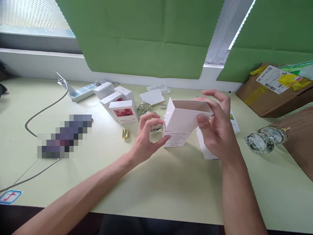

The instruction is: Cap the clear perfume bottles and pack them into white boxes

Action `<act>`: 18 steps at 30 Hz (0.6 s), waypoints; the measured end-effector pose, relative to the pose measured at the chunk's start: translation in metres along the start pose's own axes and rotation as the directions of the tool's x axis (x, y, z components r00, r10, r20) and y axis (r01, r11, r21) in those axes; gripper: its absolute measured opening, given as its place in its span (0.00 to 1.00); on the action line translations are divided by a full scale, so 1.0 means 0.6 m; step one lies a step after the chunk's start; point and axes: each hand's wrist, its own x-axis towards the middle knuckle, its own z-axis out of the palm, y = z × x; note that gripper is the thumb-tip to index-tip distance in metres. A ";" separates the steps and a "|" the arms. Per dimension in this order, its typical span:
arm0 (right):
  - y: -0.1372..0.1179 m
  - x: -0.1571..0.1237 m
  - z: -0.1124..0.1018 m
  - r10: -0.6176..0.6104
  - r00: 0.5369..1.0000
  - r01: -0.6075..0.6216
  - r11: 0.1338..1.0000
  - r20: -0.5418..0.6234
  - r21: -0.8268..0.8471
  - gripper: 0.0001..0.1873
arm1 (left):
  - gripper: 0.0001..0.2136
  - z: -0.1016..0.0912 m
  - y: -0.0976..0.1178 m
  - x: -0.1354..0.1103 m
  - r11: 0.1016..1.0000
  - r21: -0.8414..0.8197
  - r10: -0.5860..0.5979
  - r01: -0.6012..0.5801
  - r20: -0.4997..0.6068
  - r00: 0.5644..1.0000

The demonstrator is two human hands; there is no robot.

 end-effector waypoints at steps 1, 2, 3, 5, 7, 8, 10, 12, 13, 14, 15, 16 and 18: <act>0.001 0.000 0.002 0.004 1.000 -0.004 1.000 0.006 -0.010 0.17 | 0.21 0.000 0.001 0.000 1.000 0.004 0.005 -0.005 0.001 1.000; 0.002 0.000 0.004 0.009 1.000 -0.009 1.000 0.017 -0.015 0.17 | 0.21 0.000 0.001 0.000 1.000 0.007 0.008 -0.008 0.002 1.000; 0.004 0.000 0.005 0.017 0.999 -0.017 1.000 0.030 -0.014 0.18 | 0.21 0.000 0.001 0.000 1.000 0.009 0.008 -0.008 0.002 1.000; 0.005 -0.001 0.008 0.037 0.997 -0.038 0.999 0.063 0.004 0.17 | 0.22 0.001 0.000 0.000 1.000 0.000 0.000 0.000 0.003 1.000; 0.005 -0.002 0.009 0.050 0.996 -0.053 0.998 0.080 0.026 0.17 | 0.26 0.002 -0.003 -0.002 1.000 -0.026 -0.006 0.006 0.009 1.000; 0.005 -0.002 0.009 0.062 0.994 -0.065 0.997 0.088 0.035 0.16 | 0.28 0.003 -0.004 -0.002 0.999 -0.041 -0.004 0.004 0.014 1.000; 0.006 -0.003 0.009 0.098 0.990 -0.103 0.994 0.106 0.047 0.16 | 0.32 0.005 -0.008 -0.004 0.998 -0.060 0.008 -0.007 0.018 1.000; 0.012 -0.004 0.009 0.146 0.981 -0.152 0.987 0.128 0.042 0.16 | 0.34 0.005 -0.010 -0.005 0.998 -0.062 0.016 -0.015 0.015 1.000; 0.017 -0.005 0.009 0.165 0.977 -0.171 0.985 0.139 0.030 0.16 | 0.34 0.005 -0.011 -0.005 0.998 -0.060 0.018 -0.017 0.013 1.000; 0.023 -0.007 0.009 0.183 0.971 -0.188 0.982 0.156 0.017 0.17 | 0.34 0.004 -0.011 -0.005 0.998 -0.057 0.021 -0.021 0.012 1.000; 0.029 -0.008 0.009 0.202 0.963 -0.206 0.978 0.179 0.005 0.17 | 0.34 0.004 -0.010 -0.005 0.998 -0.055 0.026 -0.025 0.009 1.000; 0.035 -0.010 0.009 0.222 0.953 -0.228 0.974 0.208 0.001 0.18 | 0.34 0.003 -0.010 -0.004 0.998 -0.052 0.031 -0.031 0.005 0.999; 0.043 -0.013 0.008 0.265 0.929 -0.276 0.961 0.260 0.007 0.21 | 0.33 0.001 -0.009 -0.003 0.998 -0.040 0.043 -0.043 0.001 0.999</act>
